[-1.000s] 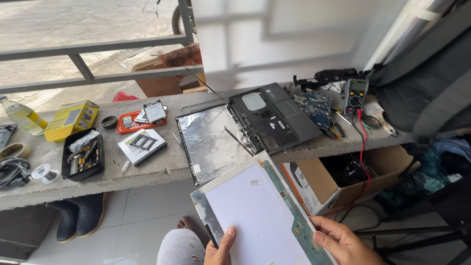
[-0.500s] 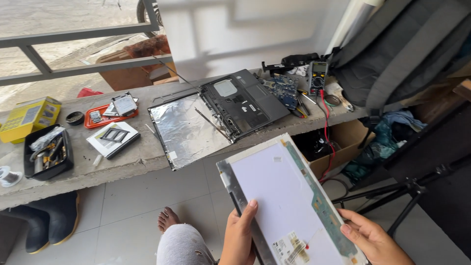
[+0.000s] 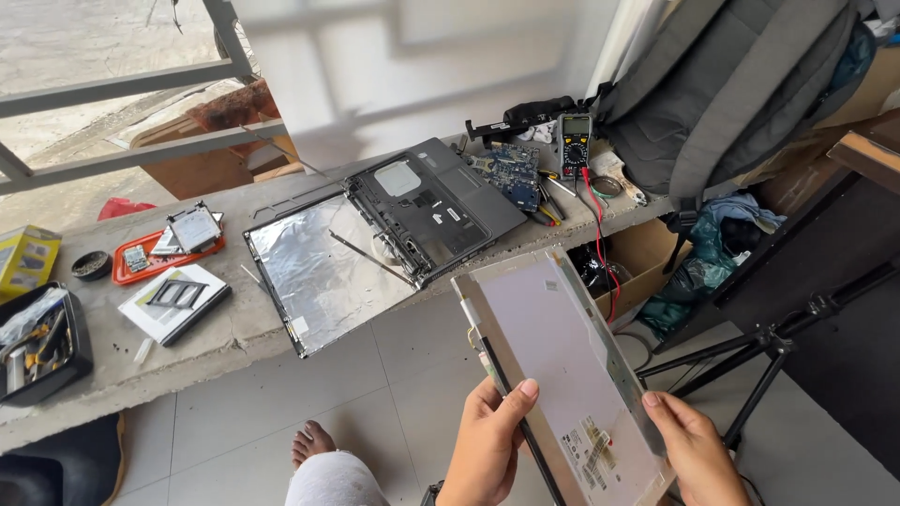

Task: Disconnecting the LCD screen ribbon cable and removing the screen from a laptop chassis.

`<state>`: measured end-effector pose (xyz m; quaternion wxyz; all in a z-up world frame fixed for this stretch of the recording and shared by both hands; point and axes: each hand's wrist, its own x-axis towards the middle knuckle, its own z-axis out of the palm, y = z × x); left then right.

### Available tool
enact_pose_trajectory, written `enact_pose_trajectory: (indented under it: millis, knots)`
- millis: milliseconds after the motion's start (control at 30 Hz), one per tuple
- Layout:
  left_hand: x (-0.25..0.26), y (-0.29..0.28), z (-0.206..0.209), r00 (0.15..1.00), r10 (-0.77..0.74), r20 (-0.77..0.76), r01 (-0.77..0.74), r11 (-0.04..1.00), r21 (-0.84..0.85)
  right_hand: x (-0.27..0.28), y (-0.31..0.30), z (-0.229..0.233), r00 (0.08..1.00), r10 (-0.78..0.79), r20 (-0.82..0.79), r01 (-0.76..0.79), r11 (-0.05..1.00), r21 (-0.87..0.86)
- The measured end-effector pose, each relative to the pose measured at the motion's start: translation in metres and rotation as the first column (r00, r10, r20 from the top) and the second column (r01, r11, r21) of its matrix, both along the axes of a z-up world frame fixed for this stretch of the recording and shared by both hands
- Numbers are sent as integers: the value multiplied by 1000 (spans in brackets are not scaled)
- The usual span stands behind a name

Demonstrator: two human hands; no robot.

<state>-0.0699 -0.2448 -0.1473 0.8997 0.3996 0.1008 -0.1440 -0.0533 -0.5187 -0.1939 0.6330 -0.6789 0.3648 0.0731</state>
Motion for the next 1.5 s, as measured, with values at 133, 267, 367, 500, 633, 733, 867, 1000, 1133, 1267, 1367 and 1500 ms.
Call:
enact_pose_trajectory:
  millis: [133,267,367,500,633,733,867,1000,1133,1267,1367,1500]
  knots:
    - [19,4,31,999,-12,39,14,999,-32,26,13,9,998,-53,33,50,995,89]
    - [44,9,52,999,9,36,-7,999,-49,61,3,-8,991,-34,126,21,995,102]
    - [64,14,62,998,20,54,-17,998,-61,89,0,-14,958,20,286,-42,997,68]
    - [91,22,69,995,43,88,-35,995,-96,117,12,10,954,85,287,-90,996,5]
    - [120,30,64,994,62,93,-57,997,-57,153,7,3,940,146,309,-114,986,-119]
    - [139,34,64,990,104,95,-92,988,-123,159,27,34,944,208,258,-134,952,-275]
    - [166,39,49,983,158,94,-155,987,-42,178,28,31,955,267,127,-152,811,-564]
    - [182,37,45,964,211,160,-192,973,-129,177,48,70,970,27,241,33,970,-242]
    - [191,26,42,955,222,195,-195,969,-150,165,41,44,922,-189,339,112,966,232]
    - [185,8,40,981,158,109,-133,970,-206,139,19,3,916,-212,340,4,854,520]
    - [183,-8,28,981,118,156,-70,956,-284,114,-3,-2,872,-101,479,-240,765,598]
    - [179,-27,20,988,118,101,-87,957,-276,88,18,72,899,-365,243,135,758,638]
